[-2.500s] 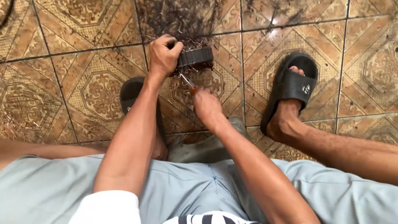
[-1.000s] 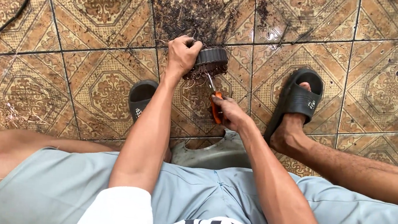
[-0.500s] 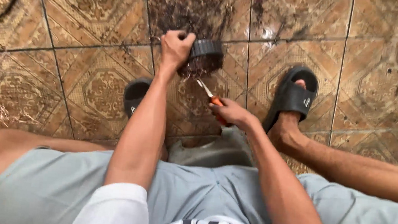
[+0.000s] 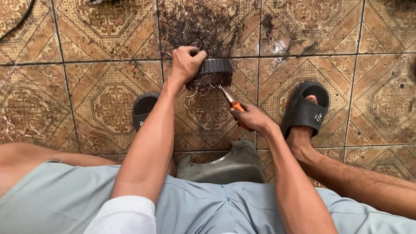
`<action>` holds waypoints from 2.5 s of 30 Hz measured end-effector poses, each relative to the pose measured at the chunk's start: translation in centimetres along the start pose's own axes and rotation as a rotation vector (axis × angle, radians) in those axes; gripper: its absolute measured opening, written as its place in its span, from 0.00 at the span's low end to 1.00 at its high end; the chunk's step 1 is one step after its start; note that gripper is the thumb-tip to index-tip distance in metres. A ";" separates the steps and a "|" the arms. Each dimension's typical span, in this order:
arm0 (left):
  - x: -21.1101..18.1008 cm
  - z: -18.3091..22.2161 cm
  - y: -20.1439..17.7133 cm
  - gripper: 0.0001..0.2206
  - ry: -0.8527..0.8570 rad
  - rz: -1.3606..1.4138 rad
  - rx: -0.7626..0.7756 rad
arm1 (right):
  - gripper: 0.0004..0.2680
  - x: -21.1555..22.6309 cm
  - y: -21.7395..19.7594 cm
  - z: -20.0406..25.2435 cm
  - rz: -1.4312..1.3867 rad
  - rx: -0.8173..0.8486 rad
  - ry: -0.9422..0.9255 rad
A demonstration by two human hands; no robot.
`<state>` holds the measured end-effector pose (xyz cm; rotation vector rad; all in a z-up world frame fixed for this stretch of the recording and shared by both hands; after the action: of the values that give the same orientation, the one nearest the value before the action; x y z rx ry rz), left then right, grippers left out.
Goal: Extracting copper wire from an electric motor stator using pliers and cutters.
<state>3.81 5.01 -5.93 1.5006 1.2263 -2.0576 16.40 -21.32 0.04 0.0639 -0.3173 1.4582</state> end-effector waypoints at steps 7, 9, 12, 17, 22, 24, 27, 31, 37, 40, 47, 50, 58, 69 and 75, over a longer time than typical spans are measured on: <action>-6.0 1.2 -1.6 0.14 0.226 -0.002 0.082 | 0.14 -1.7 1.7 -3.2 0.475 -0.131 -0.050; -7.0 1.2 -1.4 0.13 0.344 -0.028 0.177 | 0.06 -3.9 3.2 -6.2 0.837 -0.551 -0.382; -6.7 1.3 -0.5 0.13 0.396 -0.018 0.118 | 0.03 -2.4 4.0 -2.2 1.045 -1.092 -0.564; -8.0 1.9 -1.5 0.14 0.397 -0.047 0.110 | 0.08 -0.7 5.7 0.6 0.999 -1.336 -0.663; -6.2 1.2 -0.6 0.14 0.355 -0.073 0.143 | 0.14 -3.9 5.0 -4.4 0.913 -0.727 -0.336; -5.4 1.7 -1.1 0.14 0.354 -0.058 0.087 | 0.16 -0.5 3.4 -0.2 0.659 -0.186 -0.052; -4.6 2.3 -1.7 0.14 0.283 -0.011 0.022 | 0.09 0.5 0.4 4.4 -0.103 0.255 0.145; -4.2 3.0 -1.7 0.12 0.210 0.004 0.003 | 0.19 -2.1 1.4 1.3 -0.305 0.384 0.240; -4.8 3.7 -1.9 0.12 0.195 0.013 -0.033 | 0.29 -2.0 3.1 -2.4 -0.510 0.422 0.271; -3.9 3.6 -1.2 0.11 0.218 0.019 -0.041 | 0.24 -2.4 3.4 -3.9 -0.465 0.421 0.291; -3.2 3.4 -1.1 0.12 0.226 0.023 -0.046 | 0.17 -2.6 4.1 -4.9 -0.492 0.346 0.172; -3.4 3.2 -1.1 0.12 0.225 0.015 -0.050 | 0.14 -1.4 5.7 -4.1 -0.169 0.195 0.005; -2.9 3.0 -1.2 0.13 0.165 -0.013 -0.097 | 0.19 -4.0 12.7 -8.3 0.801 -0.502 -0.290; -5.8 3.9 -2.2 0.11 0.214 -0.007 -0.058 | 0.18 -1.9 4.2 -3.5 -0.268 0.192 0.051; -2.8 3.2 -1.0 0.11 0.178 0.027 -0.067 | 0.25 -0.8 5.1 -4.3 -0.298 0.264 0.050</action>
<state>2.29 2.46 -2.74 1.6893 1.3182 -1.8795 12.06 -20.49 -5.08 0.2760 -0.0679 1.1954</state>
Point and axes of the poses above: each hand's wrist, its own z-axis away from the middle knuckle, its own y-axis out of the palm, x = y × z, the point moved 3 cm from there along -z, towards the middle knuckle, and after that the axes turned 14 degrees about y, right-handed, at the moved point
